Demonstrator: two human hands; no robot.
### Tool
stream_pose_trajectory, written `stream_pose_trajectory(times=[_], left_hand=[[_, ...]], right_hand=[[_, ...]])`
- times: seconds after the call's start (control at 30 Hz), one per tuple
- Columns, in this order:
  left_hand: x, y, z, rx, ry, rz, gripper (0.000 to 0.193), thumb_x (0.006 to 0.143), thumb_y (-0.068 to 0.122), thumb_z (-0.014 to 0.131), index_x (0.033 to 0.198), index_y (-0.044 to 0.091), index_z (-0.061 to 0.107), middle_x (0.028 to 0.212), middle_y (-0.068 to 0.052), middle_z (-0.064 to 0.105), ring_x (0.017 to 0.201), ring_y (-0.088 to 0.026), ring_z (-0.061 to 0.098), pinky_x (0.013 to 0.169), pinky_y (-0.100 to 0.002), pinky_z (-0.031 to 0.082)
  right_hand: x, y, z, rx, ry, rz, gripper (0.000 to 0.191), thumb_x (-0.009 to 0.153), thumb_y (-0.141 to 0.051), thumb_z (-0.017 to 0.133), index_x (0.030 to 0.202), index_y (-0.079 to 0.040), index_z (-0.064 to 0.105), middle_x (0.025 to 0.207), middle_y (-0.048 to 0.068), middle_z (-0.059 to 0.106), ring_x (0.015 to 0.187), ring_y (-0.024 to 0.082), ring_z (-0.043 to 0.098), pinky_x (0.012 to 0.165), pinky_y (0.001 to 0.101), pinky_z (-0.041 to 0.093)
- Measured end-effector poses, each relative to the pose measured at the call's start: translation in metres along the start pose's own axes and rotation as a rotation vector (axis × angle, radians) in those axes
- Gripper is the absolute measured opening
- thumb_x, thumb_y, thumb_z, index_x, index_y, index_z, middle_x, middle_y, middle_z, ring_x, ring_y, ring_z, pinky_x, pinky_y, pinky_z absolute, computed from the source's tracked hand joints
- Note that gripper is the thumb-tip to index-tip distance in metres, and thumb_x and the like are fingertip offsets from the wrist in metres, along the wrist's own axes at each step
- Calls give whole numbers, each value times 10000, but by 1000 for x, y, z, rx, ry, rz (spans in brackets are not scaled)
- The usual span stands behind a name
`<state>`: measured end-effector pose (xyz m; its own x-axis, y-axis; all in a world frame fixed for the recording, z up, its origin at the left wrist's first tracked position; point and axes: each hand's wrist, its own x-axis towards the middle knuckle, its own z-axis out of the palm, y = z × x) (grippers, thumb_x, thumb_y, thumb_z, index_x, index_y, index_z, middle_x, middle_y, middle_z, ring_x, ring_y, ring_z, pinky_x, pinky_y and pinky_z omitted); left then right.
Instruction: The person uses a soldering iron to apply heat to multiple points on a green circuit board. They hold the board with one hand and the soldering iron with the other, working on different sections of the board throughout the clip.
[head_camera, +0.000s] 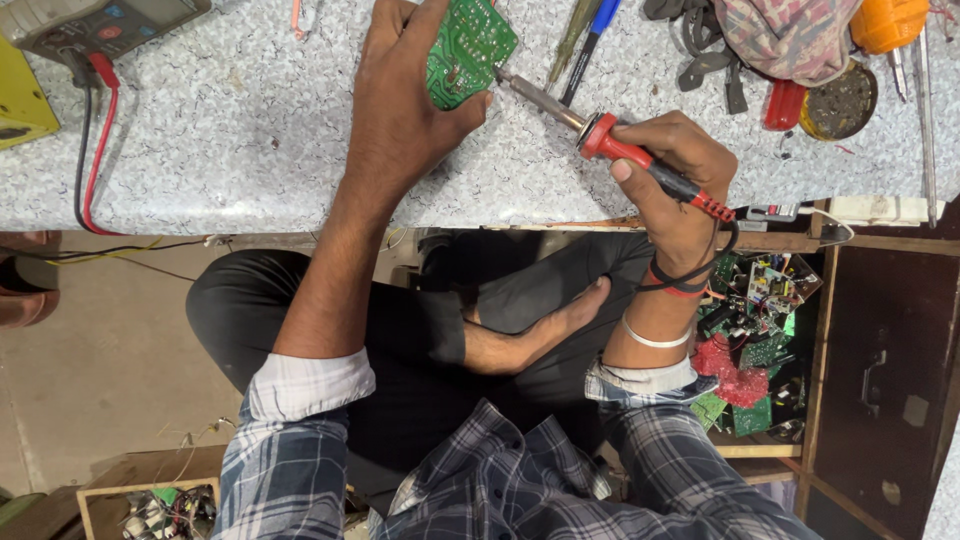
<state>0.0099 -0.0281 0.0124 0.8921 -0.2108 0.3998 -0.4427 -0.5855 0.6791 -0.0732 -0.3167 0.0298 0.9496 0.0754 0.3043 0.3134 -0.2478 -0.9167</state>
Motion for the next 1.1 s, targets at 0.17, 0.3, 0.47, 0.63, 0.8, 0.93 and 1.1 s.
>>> stream_pose_trajectory(times=[0.17, 0.3, 0.47, 0.63, 0.8, 0.93, 1.1], left_hand=[[-1, -1, 1, -16, -18, -23, 861, 816, 187, 997, 1520, 115, 507, 1292, -123, 514, 1194, -253, 615, 1023, -414, 609], [0, -2, 1, -20, -6, 9, 885, 803, 178, 1004, 1524, 128, 492, 1377, -145, 494, 1282, -295, 589, 1066, -438, 592], [-1, 2, 1, -44, 18, 27, 861, 785, 101, 966, 1513, 170, 511, 1402, -120, 503, 1337, -309, 584, 1122, -450, 591], [2, 4, 1, -40, 19, 0, 823, 793, 105, 938, 1480, 137, 486, 1394, -137, 499, 1308, -324, 598, 1071, -457, 603], [1, 4, -1, -26, 27, 19, 810, 806, 115, 925, 1474, 101, 467, 1391, -140, 503, 1302, -342, 602, 1065, -482, 600], [1, 4, -1, -30, 21, 9, 813, 797, 117, 929, 1469, 102, 471, 1386, -143, 501, 1291, -339, 605, 1053, -473, 607], [0, 1, 0, -34, 18, 10, 811, 809, 120, 932, 1473, 100, 467, 1390, -142, 498, 1296, -332, 604, 1057, -463, 616]], right_hand=[[0, 0, 0, 11, 45, 2, 281, 979, -149, 830, 1162, 39, 728, 953, 88, 675, 831, 116, 609, 755, 232, 451], [-2, 0, 3, 129, 107, 26, 276, 1000, -152, 815, 1166, 44, 715, 948, 73, 665, 825, 107, 602, 752, 234, 446], [0, 0, 2, 119, 98, 8, 266, 1003, -142, 809, 1164, 45, 711, 953, 75, 666, 838, 111, 606, 767, 235, 450], [-1, 3, 3, 132, 122, -4, 278, 985, -147, 817, 1154, 48, 713, 960, 86, 675, 846, 116, 613, 778, 232, 458], [-3, 4, 1, 135, 77, 1, 292, 983, -173, 828, 1141, 43, 713, 984, 100, 689, 861, 133, 650, 799, 232, 489], [-3, 4, -1, 78, 45, -17, 289, 987, -171, 830, 1149, 43, 723, 985, 108, 697, 868, 138, 660, 805, 233, 496], [-3, 4, -1, 42, 24, -18, 299, 975, -162, 840, 1157, 43, 723, 996, 117, 699, 855, 128, 629, 774, 225, 465]])
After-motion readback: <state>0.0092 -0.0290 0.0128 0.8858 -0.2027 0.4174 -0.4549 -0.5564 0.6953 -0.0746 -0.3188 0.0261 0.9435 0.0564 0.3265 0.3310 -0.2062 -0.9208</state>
